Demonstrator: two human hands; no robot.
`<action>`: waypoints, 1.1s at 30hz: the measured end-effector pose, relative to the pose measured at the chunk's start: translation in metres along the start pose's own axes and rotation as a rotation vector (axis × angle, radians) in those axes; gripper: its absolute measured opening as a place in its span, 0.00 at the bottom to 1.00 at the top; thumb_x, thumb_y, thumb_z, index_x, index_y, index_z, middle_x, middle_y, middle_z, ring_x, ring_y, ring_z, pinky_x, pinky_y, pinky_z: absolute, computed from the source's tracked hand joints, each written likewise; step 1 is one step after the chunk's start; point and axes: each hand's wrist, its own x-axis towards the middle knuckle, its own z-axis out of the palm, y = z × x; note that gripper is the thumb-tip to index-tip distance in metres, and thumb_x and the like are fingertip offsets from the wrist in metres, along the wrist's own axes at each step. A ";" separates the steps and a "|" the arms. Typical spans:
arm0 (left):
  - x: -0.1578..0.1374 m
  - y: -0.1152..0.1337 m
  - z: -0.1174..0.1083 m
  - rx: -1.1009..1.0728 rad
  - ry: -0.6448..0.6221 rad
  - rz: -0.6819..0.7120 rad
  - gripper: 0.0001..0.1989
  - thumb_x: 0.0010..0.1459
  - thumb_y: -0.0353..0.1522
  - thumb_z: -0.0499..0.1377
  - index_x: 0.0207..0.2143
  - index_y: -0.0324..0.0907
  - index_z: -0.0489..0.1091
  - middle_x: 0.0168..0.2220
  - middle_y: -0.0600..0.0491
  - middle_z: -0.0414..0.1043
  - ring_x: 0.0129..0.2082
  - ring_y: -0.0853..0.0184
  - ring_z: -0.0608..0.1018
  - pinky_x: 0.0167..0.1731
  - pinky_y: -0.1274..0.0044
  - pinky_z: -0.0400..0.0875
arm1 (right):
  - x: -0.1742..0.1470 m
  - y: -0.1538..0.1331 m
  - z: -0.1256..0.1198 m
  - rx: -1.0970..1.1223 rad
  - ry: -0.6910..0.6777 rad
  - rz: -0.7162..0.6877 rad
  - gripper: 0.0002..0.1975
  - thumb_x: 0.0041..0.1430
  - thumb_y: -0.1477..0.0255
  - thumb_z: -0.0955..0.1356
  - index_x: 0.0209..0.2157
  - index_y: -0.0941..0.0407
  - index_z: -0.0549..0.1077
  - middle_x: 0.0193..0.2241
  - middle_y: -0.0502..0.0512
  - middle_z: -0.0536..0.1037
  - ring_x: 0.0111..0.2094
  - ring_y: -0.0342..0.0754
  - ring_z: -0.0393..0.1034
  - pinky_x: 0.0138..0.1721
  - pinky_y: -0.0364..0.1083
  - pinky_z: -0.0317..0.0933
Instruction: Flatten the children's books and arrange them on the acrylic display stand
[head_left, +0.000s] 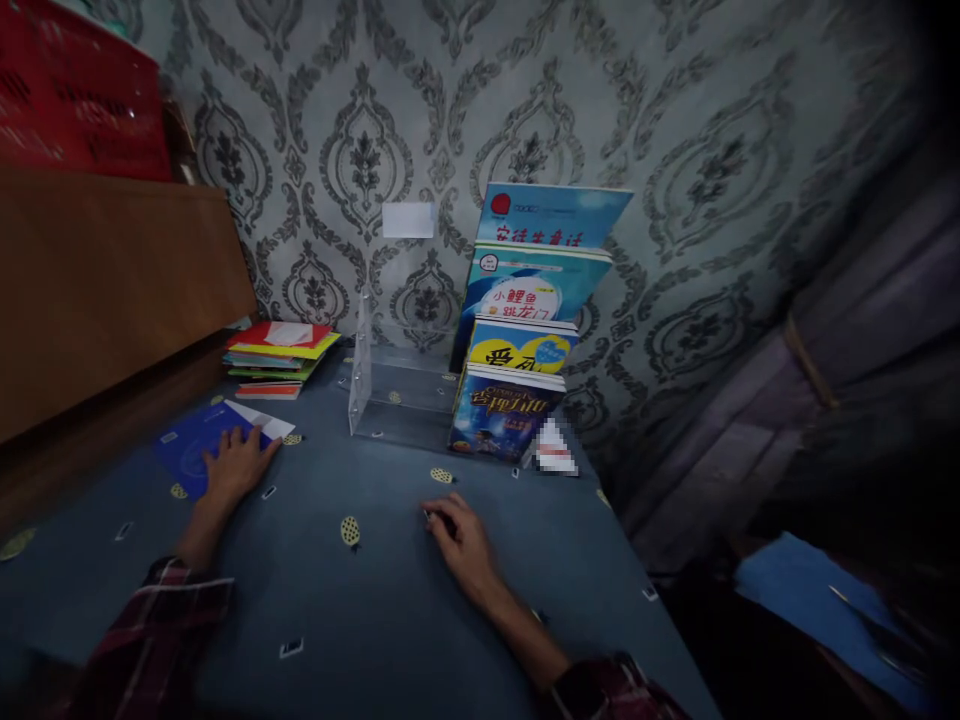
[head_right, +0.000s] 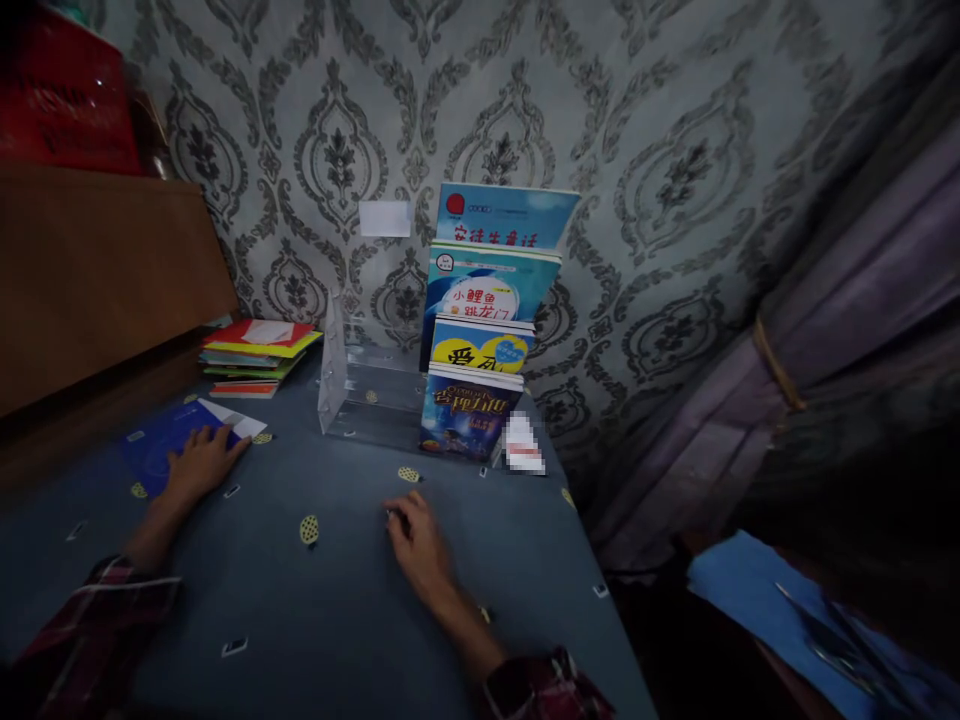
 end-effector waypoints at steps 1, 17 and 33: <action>0.000 0.001 0.001 0.002 -0.006 0.010 0.36 0.67 0.50 0.42 0.67 0.38 0.62 0.68 0.31 0.59 0.69 0.38 0.59 0.59 0.42 0.57 | 0.000 0.000 0.000 0.005 -0.007 0.003 0.14 0.60 0.74 0.64 0.41 0.55 0.81 0.34 0.56 0.78 0.35 0.50 0.74 0.39 0.47 0.68; -0.006 0.012 -0.012 0.080 -0.056 0.025 0.34 0.68 0.47 0.39 0.64 0.38 0.65 0.62 0.30 0.66 0.64 0.35 0.66 0.54 0.42 0.64 | -0.008 -0.003 -0.005 0.031 -0.011 0.075 0.14 0.66 0.66 0.65 0.42 0.54 0.82 0.33 0.57 0.80 0.40 0.53 0.77 0.43 0.48 0.71; -0.005 0.009 -0.013 0.063 -0.065 0.021 0.28 0.69 0.41 0.43 0.61 0.40 0.69 0.61 0.33 0.68 0.62 0.36 0.68 0.53 0.46 0.66 | -0.009 0.001 -0.010 0.055 -0.004 0.027 0.16 0.67 0.62 0.65 0.41 0.54 0.82 0.27 0.55 0.79 0.30 0.50 0.76 0.33 0.45 0.71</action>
